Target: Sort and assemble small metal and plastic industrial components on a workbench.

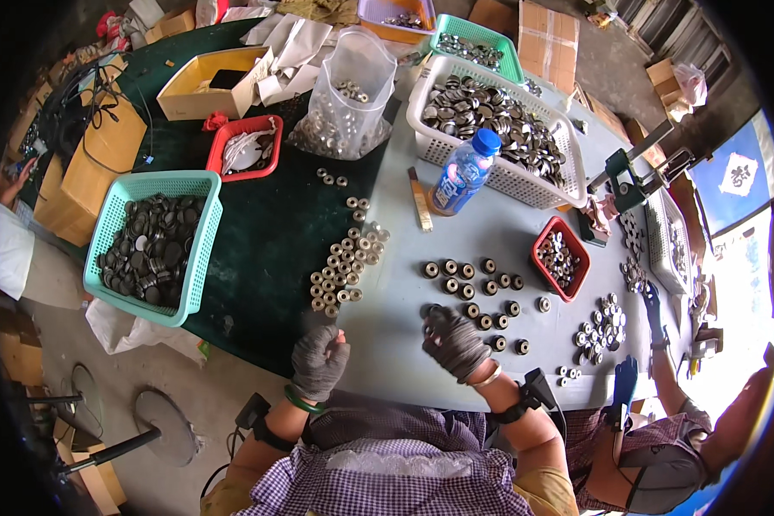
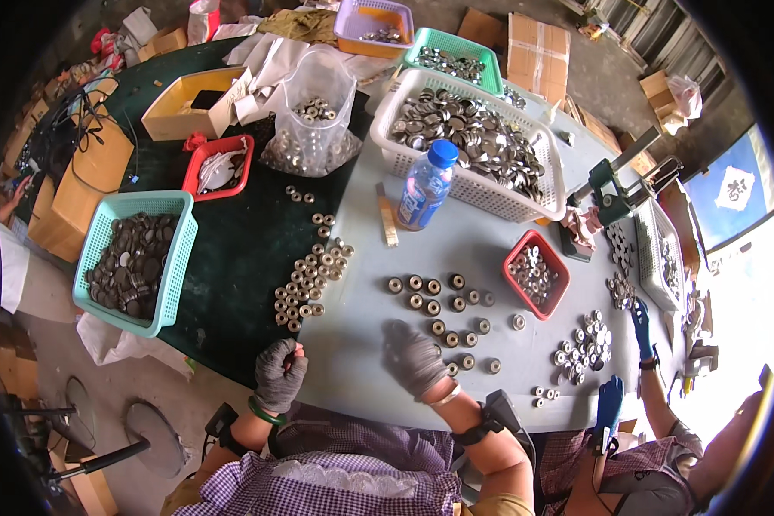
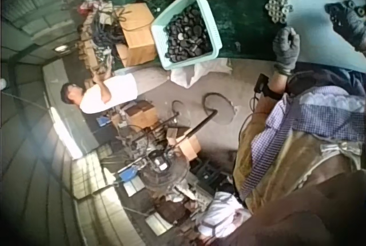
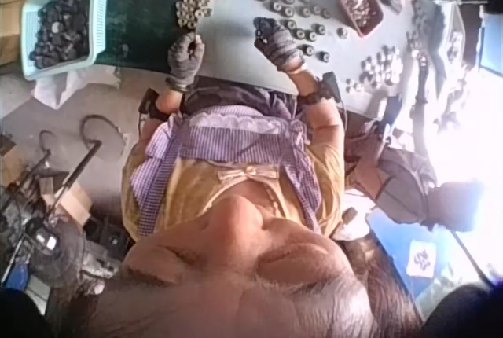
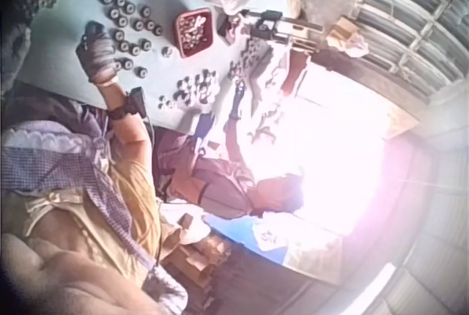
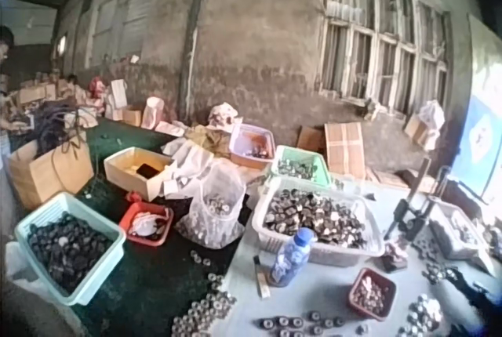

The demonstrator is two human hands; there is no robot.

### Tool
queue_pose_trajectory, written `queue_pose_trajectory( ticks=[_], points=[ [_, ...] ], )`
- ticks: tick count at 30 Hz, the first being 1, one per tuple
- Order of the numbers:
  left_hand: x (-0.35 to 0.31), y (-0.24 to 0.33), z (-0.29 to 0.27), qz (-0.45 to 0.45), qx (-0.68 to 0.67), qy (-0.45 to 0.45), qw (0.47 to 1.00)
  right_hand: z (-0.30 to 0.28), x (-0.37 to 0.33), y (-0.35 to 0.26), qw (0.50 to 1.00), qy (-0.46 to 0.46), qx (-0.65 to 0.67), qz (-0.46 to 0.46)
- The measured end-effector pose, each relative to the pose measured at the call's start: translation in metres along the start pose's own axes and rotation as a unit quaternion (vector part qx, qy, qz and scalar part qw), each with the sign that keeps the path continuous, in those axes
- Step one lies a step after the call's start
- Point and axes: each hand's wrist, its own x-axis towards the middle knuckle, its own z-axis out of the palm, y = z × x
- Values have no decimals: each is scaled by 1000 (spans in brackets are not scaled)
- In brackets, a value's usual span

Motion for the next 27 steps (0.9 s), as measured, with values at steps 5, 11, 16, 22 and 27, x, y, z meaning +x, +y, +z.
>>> queue_pose_trajectory(
  ticks=[5,11,16,22,27],
  points=[
    [1,4,-2,-15,-12,-3,1000,-16,12,17,998,-16,-2,53],
    [1,0,-2,1,0,-3,1000,-13,19,25,993,-78,-43,72],
    [1,-3,-1,5,-5,-3,1000,-13,26,22,986,-121,-83,81],
    [-1,-5,-2,-9,0,-21,1000,-10,27,23,985,-124,-90,81],
    [1,-2,-2,-9,1,-20,1000,-12,28,21,978,-152,-93,110]
  ],
)
